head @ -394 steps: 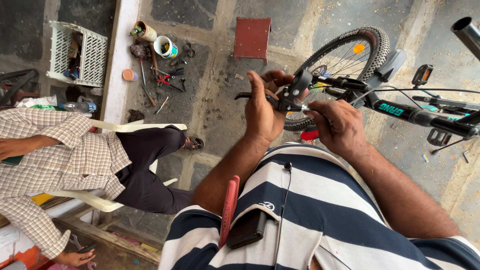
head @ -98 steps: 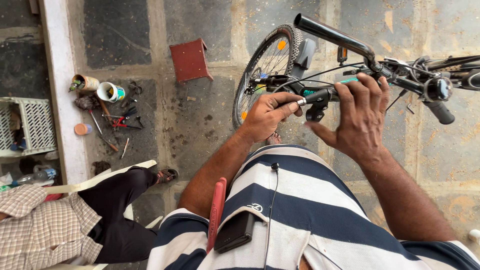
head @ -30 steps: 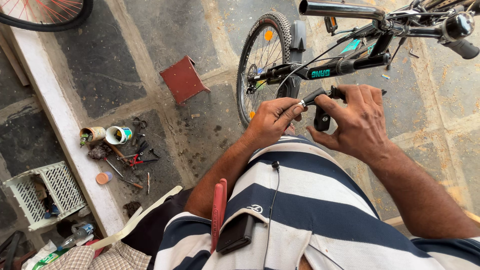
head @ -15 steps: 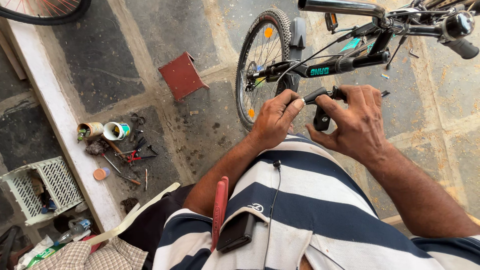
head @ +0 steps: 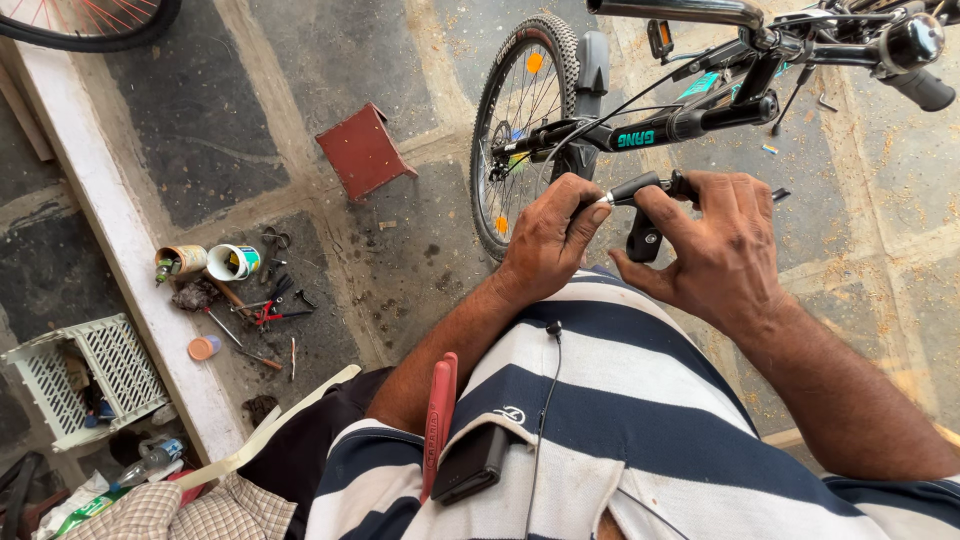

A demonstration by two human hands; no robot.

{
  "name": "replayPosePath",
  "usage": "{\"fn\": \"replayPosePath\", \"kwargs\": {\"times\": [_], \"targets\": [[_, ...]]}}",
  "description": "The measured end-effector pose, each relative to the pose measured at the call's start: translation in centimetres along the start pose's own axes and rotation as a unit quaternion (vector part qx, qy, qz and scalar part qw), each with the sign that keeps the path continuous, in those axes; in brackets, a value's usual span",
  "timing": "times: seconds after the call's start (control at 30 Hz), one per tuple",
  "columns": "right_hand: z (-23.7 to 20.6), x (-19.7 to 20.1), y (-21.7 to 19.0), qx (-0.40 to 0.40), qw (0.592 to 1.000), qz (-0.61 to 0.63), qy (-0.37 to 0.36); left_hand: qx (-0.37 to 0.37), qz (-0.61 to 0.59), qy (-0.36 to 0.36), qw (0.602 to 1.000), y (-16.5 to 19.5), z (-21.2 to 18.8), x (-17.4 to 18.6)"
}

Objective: The person adjusts the bicycle brake caliper using pliers and a screwdriver, tightening screws and manipulating the brake cable. They repeatedly test the brake lever and make fine adjustments to the mechanism.

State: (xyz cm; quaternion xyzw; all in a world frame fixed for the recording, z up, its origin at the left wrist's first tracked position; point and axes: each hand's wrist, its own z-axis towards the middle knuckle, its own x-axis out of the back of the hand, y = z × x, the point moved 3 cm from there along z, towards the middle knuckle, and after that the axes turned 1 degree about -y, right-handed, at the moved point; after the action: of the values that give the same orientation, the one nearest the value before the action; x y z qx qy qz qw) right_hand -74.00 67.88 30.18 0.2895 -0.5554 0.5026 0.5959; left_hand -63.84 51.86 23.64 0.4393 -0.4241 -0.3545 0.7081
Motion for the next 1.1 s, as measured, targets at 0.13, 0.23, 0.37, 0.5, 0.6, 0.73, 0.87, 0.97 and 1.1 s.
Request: {"fn": "replayPosePath", "kwargs": {"times": [0.13,0.23,0.37,0.5,0.6,0.73,0.87,0.97,1.1], "targets": [[-0.3,0.0,0.0,0.018,0.999,-0.035,0.013,0.049,-0.035,-0.044,0.997,-0.1,0.3,0.5],[-0.4,0.0,-0.1,0.014,0.999,-0.029,0.016,0.029,0.025,-0.064,0.997,0.2,0.5,0.6],[-0.5,0.3,-0.4,-0.011,1.000,0.002,-0.004,0.005,0.039,-0.032,0.999,0.6,0.4,0.4],[-0.4,0.5,-0.6,-0.037,0.999,0.010,-0.028,-0.051,0.078,0.002,0.996,0.6,0.1,0.2],[-0.3,0.4,-0.7,-0.029,0.999,0.008,-0.020,0.028,0.019,-0.027,0.999,-0.7,-0.2,-0.1],[-0.4,0.1,-0.5,-0.009,1.000,-0.009,-0.009,0.217,-0.292,-0.092,0.927,-2.9,-0.7,-1.1],[-0.6,-0.1,-0.3,-0.004,1.000,-0.016,-0.004,0.181,-0.203,-0.082,0.959,-2.8,-0.7,-1.3],[-0.9,0.0,-0.2,-0.008,1.000,-0.007,-0.004,0.121,-0.106,-0.072,0.984,-1.9,-0.5,-1.0],[-1.2,0.2,-0.1,-0.013,1.000,0.005,-0.003,0.143,-0.137,-0.088,0.976,-1.0,-0.2,-0.3]]}}
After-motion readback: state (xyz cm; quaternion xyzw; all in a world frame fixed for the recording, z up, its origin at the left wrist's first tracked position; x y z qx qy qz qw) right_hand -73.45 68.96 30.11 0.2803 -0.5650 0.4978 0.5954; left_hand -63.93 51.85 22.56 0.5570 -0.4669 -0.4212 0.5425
